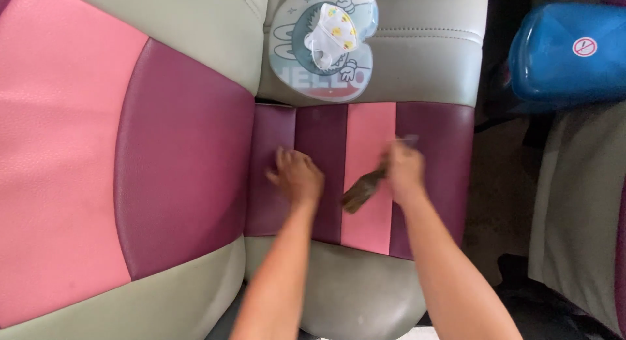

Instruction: The person uses a brush to clean the car's interior, starting with the multi-colored seat and moving to the door frame and door panel. They scrub the seat fabric, the door jamb, the window trim, and the interior door handle area.

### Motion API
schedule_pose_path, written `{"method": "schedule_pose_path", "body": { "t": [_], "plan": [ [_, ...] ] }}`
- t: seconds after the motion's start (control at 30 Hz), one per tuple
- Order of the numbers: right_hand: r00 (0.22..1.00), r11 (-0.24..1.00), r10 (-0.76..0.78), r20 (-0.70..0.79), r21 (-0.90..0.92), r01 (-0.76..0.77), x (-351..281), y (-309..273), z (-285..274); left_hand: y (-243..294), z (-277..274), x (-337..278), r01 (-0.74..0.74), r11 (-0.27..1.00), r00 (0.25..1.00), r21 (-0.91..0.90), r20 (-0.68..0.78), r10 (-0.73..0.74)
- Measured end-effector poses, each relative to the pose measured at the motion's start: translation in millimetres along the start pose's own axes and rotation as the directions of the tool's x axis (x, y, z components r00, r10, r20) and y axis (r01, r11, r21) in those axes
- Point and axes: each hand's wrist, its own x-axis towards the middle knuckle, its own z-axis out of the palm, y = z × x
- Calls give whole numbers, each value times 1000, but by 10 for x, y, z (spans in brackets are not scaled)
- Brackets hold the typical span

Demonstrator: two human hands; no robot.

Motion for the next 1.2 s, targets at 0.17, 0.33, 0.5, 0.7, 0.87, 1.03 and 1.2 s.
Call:
{"method": "schedule_pose_path", "body": {
  "t": [0.17, 0.33, 0.5, 0.7, 0.87, 1.03, 1.2],
  "plan": [
    [959, 947, 109, -262, 322, -19, -2, -1192, -1190, 949, 285, -673, 133, 919, 987, -371, -31, -155],
    [942, 932, -197, -272, 246, 266, 168, -1564, -1733, 1963, 32, -1379, 117, 780, 957, -614, 279, 76],
    [728, 618, -581, 364, -385, 685, 97, -1725, -1289, 2084, -4, -1452, -419, 371, 814, -829, -163, 557],
    [459, 176, -198, 866, -430, 886, -393, -1648, -1046, 712, 442, -837, -125, 918, 916, -375, -400, -39],
    [476, 632, 288, 831, -538, 558, -668, -2245, -1048, 374, 95, -704, 173, 942, 973, -288, -95, -208],
    [341, 69, -548, 763, -366, 928, -244, -1512, -1274, 512, -121, -874, 79, 957, 991, -278, 127, -45],
    [345, 559, 546, 763, -639, 528, -962, -2076, -1259, 662, -531, -880, 126, 953, 887, -276, 462, 17]
  ]
}}
